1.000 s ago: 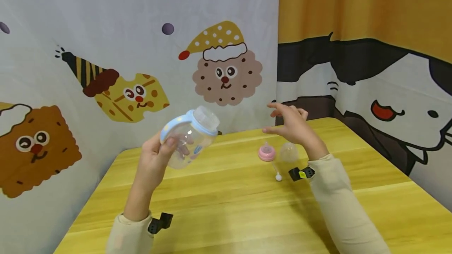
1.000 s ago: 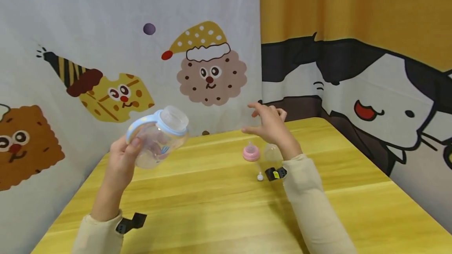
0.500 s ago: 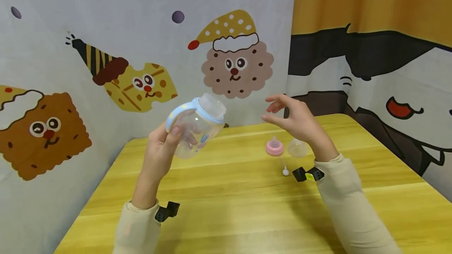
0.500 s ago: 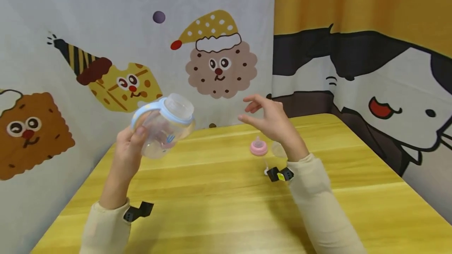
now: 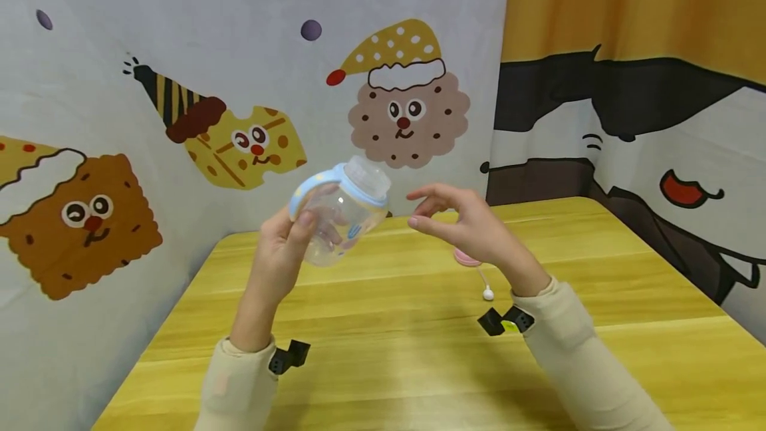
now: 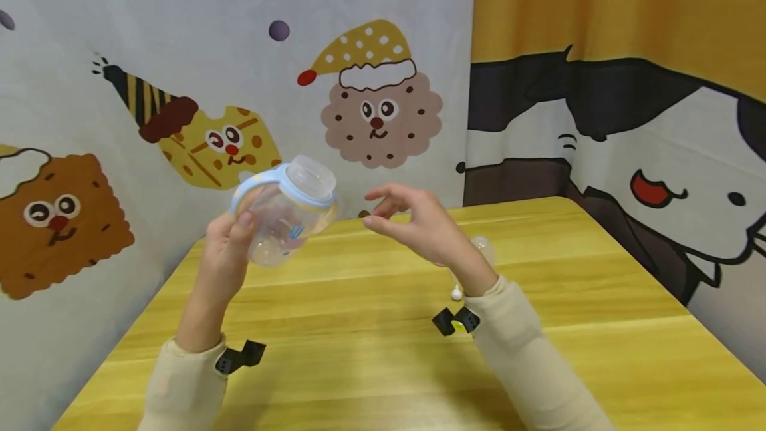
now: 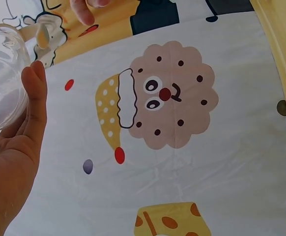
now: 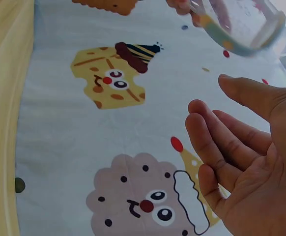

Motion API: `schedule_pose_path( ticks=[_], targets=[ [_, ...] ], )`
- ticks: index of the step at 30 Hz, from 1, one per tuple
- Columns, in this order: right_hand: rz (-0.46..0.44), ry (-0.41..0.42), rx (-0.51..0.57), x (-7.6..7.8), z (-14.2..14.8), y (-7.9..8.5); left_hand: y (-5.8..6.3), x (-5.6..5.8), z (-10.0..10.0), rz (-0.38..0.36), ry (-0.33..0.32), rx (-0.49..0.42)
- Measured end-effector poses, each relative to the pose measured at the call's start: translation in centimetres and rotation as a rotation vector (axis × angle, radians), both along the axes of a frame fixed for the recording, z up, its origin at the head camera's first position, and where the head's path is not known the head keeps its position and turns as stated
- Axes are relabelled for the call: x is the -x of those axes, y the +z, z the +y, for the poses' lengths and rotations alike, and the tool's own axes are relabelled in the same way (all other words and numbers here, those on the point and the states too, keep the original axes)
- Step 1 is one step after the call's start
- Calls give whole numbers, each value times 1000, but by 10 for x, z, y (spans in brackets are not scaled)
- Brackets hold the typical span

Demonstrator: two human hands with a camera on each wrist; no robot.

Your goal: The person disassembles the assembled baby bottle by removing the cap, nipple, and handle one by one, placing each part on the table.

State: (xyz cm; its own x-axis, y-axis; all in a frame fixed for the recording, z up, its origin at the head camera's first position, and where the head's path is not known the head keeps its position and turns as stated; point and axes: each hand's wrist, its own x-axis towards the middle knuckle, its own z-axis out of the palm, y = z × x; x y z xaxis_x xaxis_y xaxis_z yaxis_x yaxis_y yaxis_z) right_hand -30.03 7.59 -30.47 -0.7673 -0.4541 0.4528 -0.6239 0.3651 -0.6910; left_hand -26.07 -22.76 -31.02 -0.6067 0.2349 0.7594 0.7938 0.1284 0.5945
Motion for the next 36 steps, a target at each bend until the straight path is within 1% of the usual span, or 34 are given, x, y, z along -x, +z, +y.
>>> schedule_pose_path(
  ticks=[3,6,8,11,13,16,19,23,36],
  targets=[
    [11,11,8,-3,-5,-1,0,0,0,-13,-4,11],
    [-16,33,18,-4,-10,0,0,0,-2,-21,-10,22],
    [-37,60,28,-5,-11,0,0,0,0,-21,-18,26],
    [-68,108,58,-8,-17,-1,-1,0,0,-23,-14,35],
    [-83,147,82,-10,-22,-3,-1,-1,2,-31,-10,42],
    [-110,181,99,-14,-29,-7,-3,-1,4,-44,-10,60],
    [-113,190,101,-17,-33,-9,-7,0,5,-43,-29,72],
    [-116,200,120,-17,-36,-10,-9,1,7,-37,-39,73],
    [-208,305,209,-16,-39,-11,-10,3,8,-37,-61,76]
  ],
)
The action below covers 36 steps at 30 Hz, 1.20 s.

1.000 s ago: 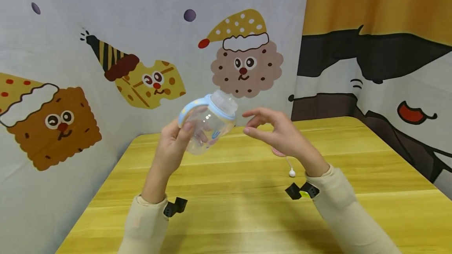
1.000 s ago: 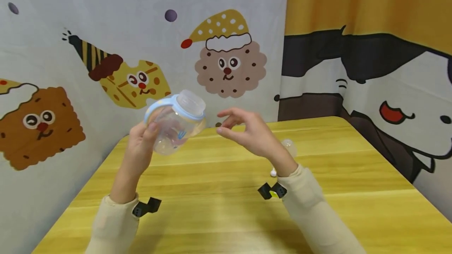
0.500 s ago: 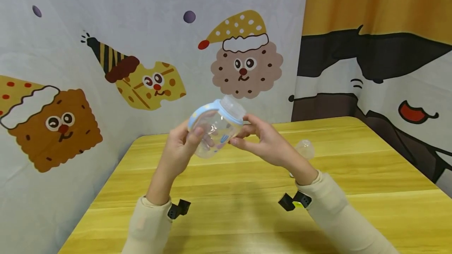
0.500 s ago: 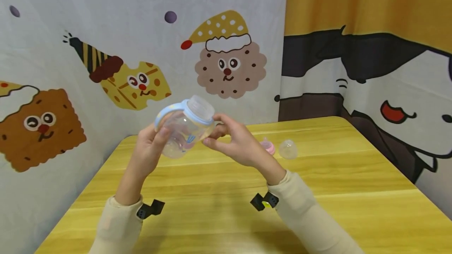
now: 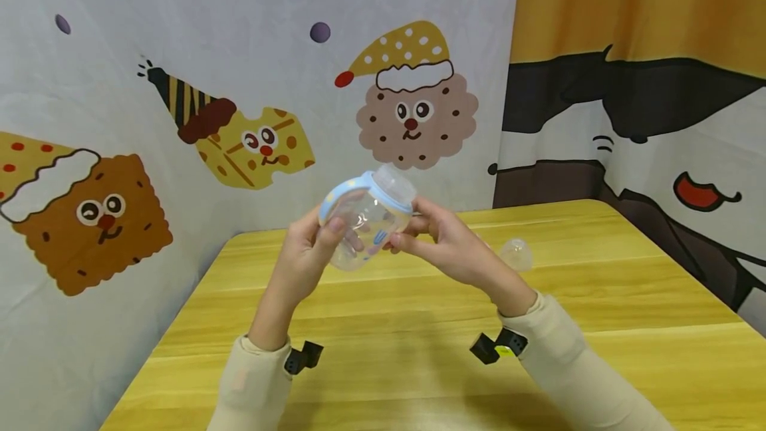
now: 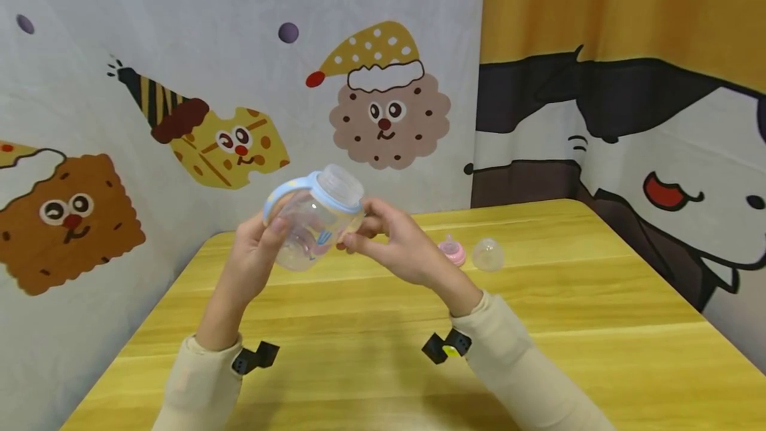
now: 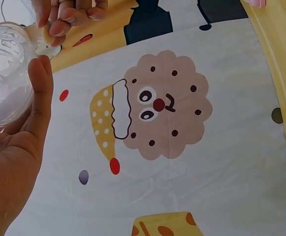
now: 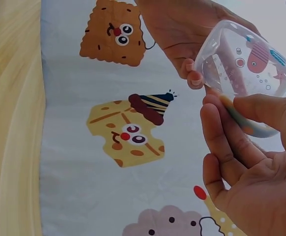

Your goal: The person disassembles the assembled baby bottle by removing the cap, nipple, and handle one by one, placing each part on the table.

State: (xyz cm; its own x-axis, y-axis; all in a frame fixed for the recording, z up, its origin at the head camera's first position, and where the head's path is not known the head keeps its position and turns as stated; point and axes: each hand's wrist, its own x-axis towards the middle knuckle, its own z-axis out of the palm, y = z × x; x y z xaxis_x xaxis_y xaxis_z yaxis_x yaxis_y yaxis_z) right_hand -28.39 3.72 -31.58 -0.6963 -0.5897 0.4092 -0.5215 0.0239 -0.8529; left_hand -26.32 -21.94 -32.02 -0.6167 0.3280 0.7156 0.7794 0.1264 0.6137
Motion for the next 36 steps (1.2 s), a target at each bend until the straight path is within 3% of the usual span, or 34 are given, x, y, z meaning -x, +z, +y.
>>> schedule_pose_path(
  ticks=[15,26,36],
  targets=[
    [-28,46,18,-1,5,2,-2,1,-1,-2,19,30],
    [-59,-8,60,0,15,8,-2,-1,-3,-10,34,39],
    [-77,-3,135,1,21,13,-2,2,-2,-4,-10,31]
  ],
)
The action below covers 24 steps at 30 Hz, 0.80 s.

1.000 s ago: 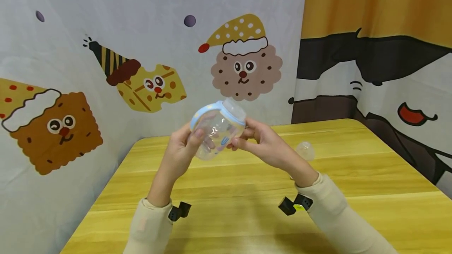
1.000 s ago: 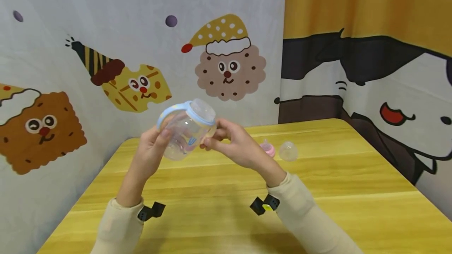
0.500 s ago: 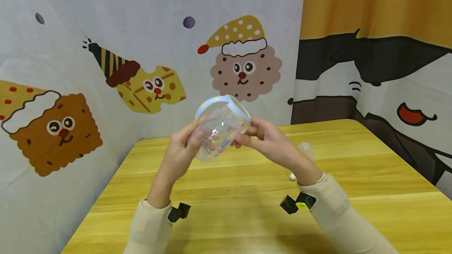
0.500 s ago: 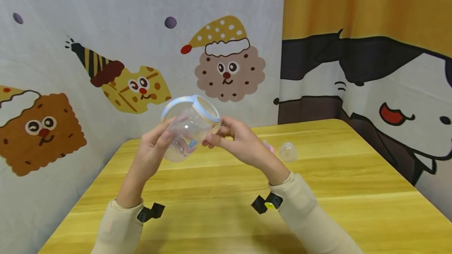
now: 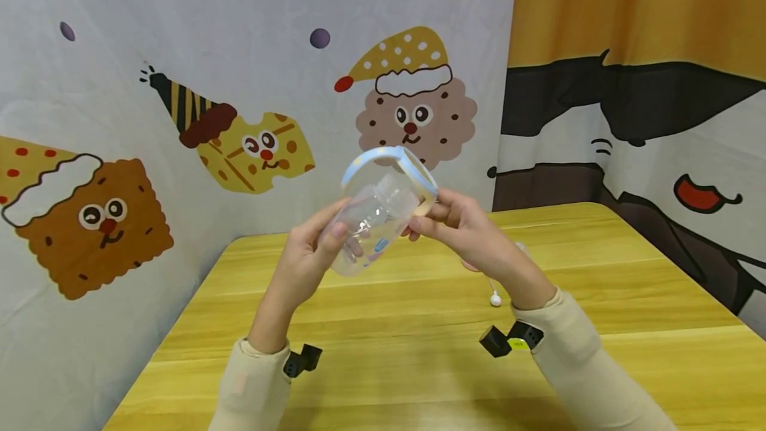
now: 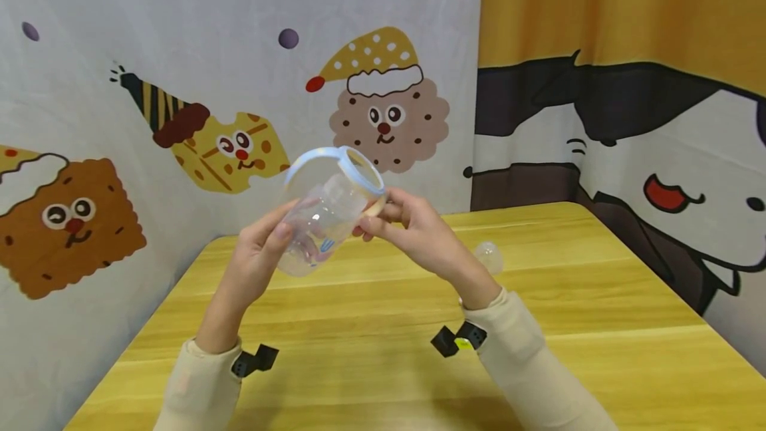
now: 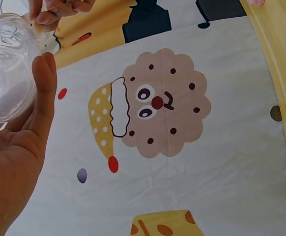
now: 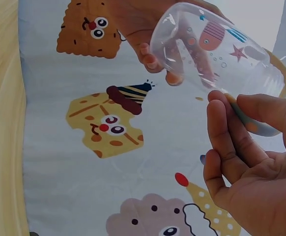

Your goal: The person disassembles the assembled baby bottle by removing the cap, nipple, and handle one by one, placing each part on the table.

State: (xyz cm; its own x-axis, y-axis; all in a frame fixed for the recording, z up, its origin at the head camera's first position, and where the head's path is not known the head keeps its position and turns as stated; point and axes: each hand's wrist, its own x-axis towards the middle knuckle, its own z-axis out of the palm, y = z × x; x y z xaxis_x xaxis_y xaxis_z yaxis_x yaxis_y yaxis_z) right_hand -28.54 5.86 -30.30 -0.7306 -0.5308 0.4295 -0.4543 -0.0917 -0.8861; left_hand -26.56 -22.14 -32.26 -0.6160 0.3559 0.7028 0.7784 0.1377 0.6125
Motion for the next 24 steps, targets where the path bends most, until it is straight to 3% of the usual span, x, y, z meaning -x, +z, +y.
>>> schedule_pose_path(
  ticks=[5,24],
  targets=[
    [37,-27,-12,0,7,3,2,0,0,-4,-1,6],
    [8,-118,-27,5,11,4,3,-1,-2,0,28,19]
  ],
)
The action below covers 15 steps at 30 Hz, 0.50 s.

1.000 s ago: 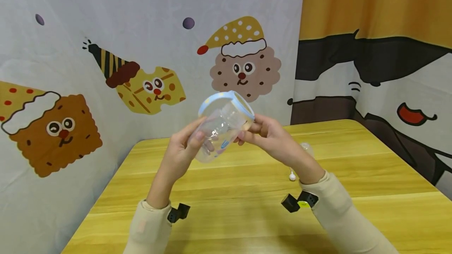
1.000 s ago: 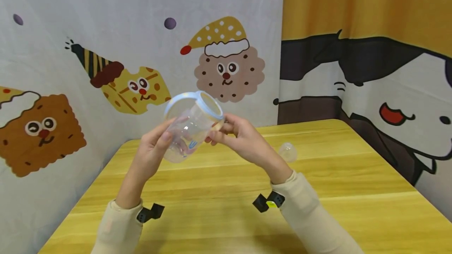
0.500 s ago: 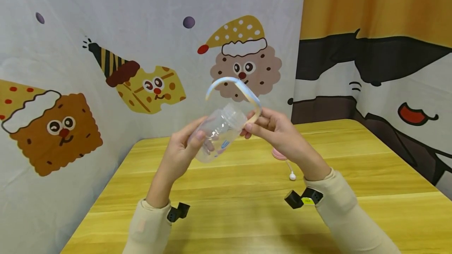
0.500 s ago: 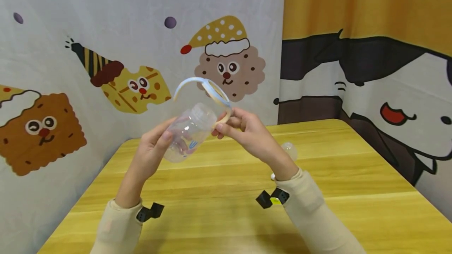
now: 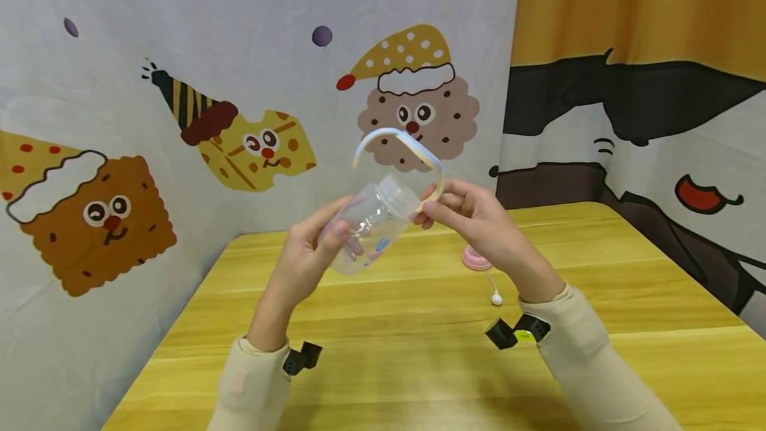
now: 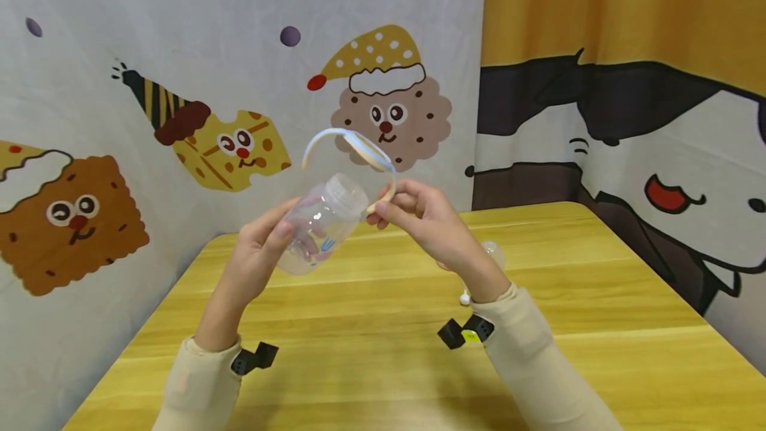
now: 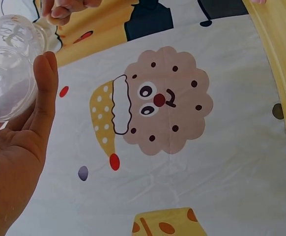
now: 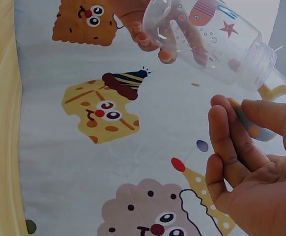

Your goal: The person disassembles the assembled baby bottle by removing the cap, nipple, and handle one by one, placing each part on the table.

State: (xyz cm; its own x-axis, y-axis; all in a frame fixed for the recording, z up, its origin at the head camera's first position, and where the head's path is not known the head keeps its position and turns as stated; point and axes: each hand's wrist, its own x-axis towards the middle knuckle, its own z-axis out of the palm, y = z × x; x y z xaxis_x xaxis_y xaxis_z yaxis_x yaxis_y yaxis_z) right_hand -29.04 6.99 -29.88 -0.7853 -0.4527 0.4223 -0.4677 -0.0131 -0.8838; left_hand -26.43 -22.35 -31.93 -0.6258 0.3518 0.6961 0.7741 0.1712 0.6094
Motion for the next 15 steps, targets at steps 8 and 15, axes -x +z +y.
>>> schedule_pose_path(
  ticks=[8,15],
  targets=[
    [21,-60,-21,5,1,-2,1,0,-2,-8,0,-5],
    [18,-97,-42,7,2,-2,2,-1,-3,-8,8,-6]
  ],
)
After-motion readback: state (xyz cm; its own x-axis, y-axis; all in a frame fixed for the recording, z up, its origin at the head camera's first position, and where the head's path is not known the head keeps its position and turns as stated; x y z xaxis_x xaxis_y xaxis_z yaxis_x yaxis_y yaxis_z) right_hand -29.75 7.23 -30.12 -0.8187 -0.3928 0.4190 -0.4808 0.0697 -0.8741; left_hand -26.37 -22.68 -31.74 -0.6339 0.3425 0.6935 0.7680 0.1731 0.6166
